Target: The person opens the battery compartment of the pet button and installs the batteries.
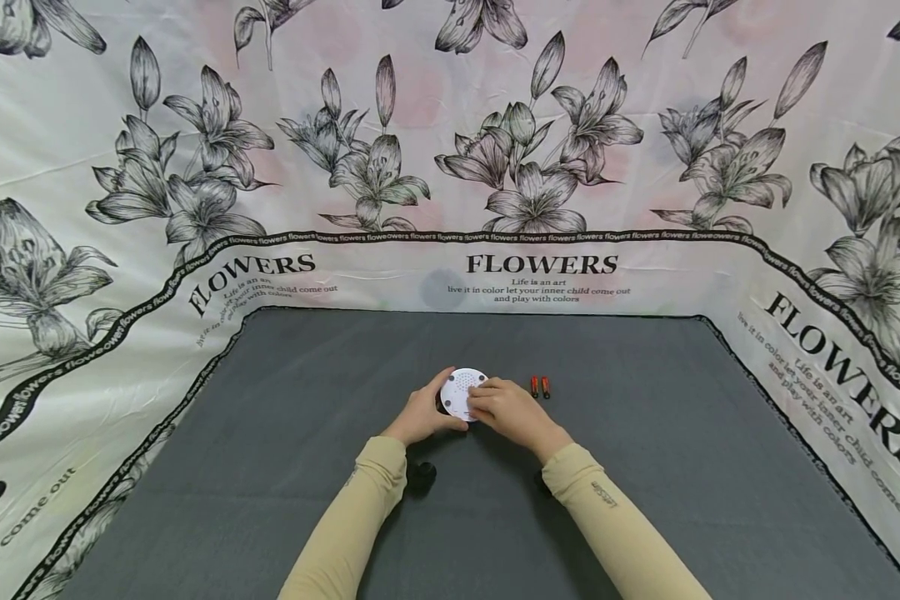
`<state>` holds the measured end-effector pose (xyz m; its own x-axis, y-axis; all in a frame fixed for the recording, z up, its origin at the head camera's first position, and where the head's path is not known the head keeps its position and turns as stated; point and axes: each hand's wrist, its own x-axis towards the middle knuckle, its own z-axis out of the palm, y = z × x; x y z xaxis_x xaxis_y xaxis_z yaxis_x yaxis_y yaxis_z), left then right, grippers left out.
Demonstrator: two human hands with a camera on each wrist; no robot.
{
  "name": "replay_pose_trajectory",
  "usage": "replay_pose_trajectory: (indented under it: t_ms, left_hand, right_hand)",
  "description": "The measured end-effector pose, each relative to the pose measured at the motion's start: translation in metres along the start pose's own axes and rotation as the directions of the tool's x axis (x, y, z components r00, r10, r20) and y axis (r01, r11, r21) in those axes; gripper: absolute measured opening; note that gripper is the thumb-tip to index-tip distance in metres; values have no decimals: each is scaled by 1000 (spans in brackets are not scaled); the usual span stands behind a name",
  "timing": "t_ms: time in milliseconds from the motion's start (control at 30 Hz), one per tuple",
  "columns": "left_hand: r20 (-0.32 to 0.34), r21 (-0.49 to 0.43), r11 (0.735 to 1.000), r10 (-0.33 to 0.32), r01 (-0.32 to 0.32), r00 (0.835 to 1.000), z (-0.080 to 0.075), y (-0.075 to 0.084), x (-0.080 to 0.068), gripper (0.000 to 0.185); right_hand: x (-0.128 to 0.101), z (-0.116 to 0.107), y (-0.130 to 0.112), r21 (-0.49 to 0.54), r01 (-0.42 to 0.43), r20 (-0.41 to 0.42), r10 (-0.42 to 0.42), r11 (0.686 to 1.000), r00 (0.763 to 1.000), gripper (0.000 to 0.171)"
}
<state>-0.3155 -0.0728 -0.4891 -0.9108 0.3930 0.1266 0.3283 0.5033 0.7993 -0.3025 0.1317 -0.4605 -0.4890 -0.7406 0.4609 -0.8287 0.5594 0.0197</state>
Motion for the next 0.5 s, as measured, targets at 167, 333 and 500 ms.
replay_pose_trajectory:
  t_ms: [167,333,500]
  left_hand:
    - [11,11,1000,3,-3,1000,-2,0,1,100]
    - [27,-1,1000,-7,7,1000,-2,1,1,100]
    - [23,3,1000,-6,6,1000,-2,2,2,100]
  right_hand:
    - [4,0,-2,-49,16,1,-16,999,1000,15]
    - [6,1,-2,-96,59,-13,-60,994,998,8]
    - [8,3,-1,-197,130,-3,-134,972,991,7]
